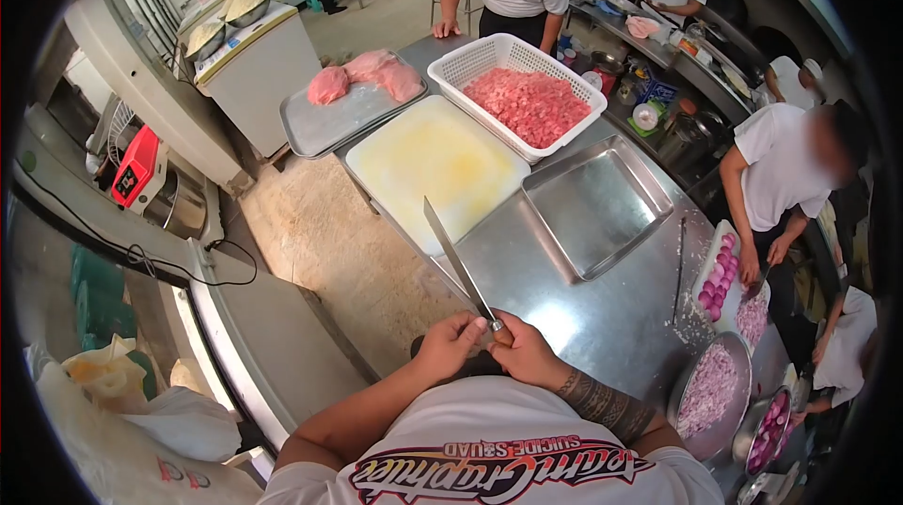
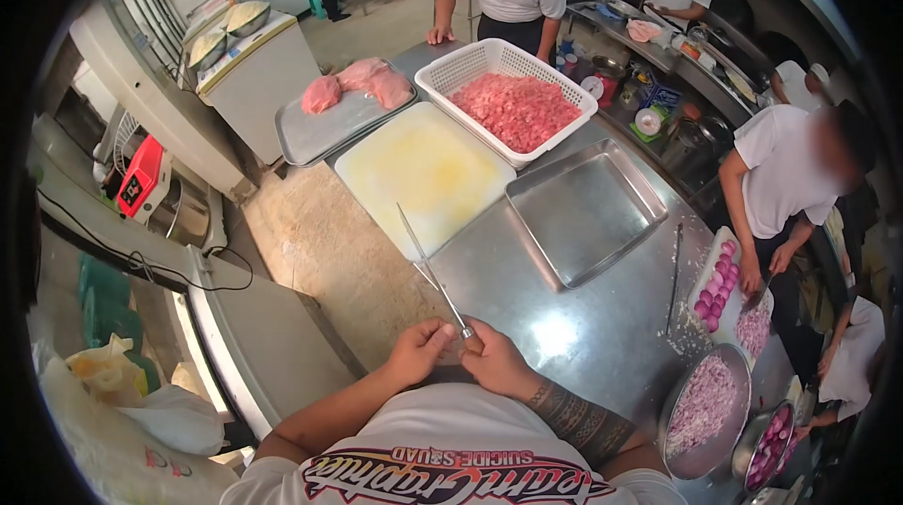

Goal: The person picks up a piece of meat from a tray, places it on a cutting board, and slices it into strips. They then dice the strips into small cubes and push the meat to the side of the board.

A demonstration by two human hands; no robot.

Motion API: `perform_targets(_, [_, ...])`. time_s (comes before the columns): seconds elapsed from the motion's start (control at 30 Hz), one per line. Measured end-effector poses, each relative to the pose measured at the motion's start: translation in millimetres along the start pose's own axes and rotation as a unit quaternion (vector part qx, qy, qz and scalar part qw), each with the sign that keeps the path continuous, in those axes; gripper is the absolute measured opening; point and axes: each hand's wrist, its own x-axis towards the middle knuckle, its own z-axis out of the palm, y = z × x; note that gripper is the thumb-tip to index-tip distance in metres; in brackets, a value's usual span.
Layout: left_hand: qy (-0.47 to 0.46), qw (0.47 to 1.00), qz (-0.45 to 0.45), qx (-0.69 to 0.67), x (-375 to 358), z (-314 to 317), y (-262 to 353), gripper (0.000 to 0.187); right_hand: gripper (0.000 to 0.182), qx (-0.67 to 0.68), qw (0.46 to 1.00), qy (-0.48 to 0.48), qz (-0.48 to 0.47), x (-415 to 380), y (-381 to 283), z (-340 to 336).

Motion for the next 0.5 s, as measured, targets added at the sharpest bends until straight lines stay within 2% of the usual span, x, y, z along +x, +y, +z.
perform_targets(0.1, [0.002,0.999,0.045,0.009,8.7,-2.7,8.0,0.03,0.06,0.0,1.0,0.006,-0.007,-0.8,-1.2,0.3])
perform_targets(0.2, [-0.016,0.998,0.027,-0.051,19.9,-3.4,8.8,0.024,0.063,-0.025,0.999,0.005,-0.041,2.9,6.1,-0.5])
perform_targets(0.23, [-0.017,0.999,0.035,-0.035,21.6,-2.9,11.4,0.022,0.064,-0.039,0.997,0.004,-0.059,3.9,10.1,-0.9])
perform_targets(0.4, [-0.027,0.996,0.079,0.023,26.4,2.1,19.8,0.014,0.062,-0.026,0.998,0.025,-0.042,1.2,-1.2,-3.0])
perform_targets(0.5, [-0.031,0.997,0.07,0.027,27.2,4.9,18.4,0.01,0.061,-0.021,0.999,0.033,-0.033,0.2,-3.4,-3.4])
